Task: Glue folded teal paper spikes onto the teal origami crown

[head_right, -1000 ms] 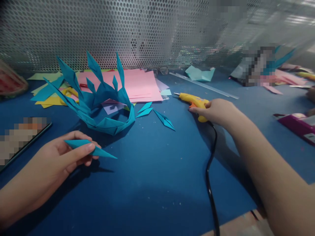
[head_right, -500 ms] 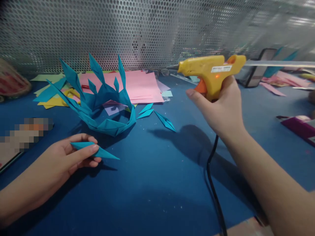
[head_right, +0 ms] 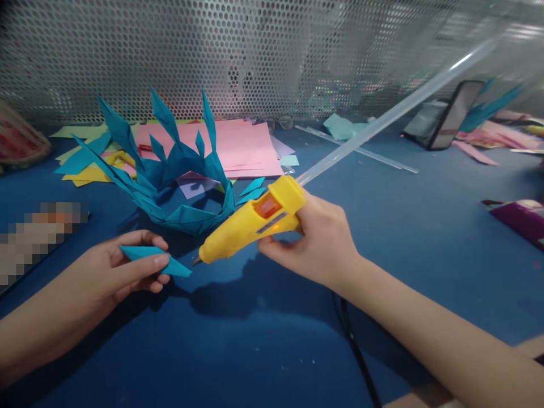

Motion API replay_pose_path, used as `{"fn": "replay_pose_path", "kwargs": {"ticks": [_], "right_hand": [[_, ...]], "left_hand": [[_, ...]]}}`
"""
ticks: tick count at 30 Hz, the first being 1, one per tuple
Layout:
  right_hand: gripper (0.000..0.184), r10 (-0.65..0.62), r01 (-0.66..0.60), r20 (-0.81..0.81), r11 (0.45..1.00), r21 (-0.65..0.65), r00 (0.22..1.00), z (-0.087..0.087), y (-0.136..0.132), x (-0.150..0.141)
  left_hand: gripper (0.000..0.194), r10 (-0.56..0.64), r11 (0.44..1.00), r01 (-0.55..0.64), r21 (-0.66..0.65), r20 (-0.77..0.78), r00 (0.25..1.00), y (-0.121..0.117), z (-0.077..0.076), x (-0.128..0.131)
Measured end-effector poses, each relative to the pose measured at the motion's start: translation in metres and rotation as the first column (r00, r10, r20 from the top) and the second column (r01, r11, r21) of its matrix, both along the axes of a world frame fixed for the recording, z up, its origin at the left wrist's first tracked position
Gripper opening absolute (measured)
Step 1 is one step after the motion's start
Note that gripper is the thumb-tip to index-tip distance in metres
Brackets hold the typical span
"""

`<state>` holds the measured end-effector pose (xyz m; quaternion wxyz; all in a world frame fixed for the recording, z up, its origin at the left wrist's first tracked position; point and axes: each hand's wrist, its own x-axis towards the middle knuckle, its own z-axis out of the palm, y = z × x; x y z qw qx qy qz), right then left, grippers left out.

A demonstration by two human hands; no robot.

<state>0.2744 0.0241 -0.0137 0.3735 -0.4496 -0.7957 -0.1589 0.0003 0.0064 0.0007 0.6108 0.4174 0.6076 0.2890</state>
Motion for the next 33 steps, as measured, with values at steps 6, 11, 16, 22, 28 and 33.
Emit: {"fn": "replay_pose_path", "kwargs": {"ticks": [6,11,16,22,28,33], "right_hand": [[0.004,0.056,-0.059,0.079,0.998,0.030,0.995,-0.0003,0.0007,-0.0054],[0.005,0.086,-0.092,0.113,0.995,0.047,0.990,0.0002,0.0015,-0.0039],[0.006,0.114,-0.120,0.124,0.992,0.043,0.986,-0.0009,0.0013,-0.0039],[0.005,0.126,-0.128,0.117,0.992,0.011,0.985,-0.0005,0.0005,-0.0048],[0.004,0.128,-0.126,0.108,0.992,-0.025,0.986,-0.0019,-0.0011,-0.0034],[0.005,0.122,-0.124,0.090,0.992,0.023,0.988,-0.0032,0.0000,-0.0035]], "left_hand": [[0.023,0.016,1.000,-0.016,-0.005,0.012,1.000,-0.0005,0.0011,0.0000],[0.022,0.043,0.999,-0.043,-0.006,0.016,0.999,-0.0004,0.0012,0.0023],[0.022,0.036,0.999,-0.035,-0.013,0.021,0.999,0.0001,0.0017,0.0022],[0.022,0.039,0.999,-0.039,-0.025,0.015,0.999,-0.0020,0.0032,0.0012],[0.021,0.037,0.999,-0.037,-0.013,0.015,0.999,-0.0007,0.0036,0.0026],[0.023,0.035,0.999,-0.035,-0.023,0.007,0.999,0.0006,0.0021,0.0015]]}}
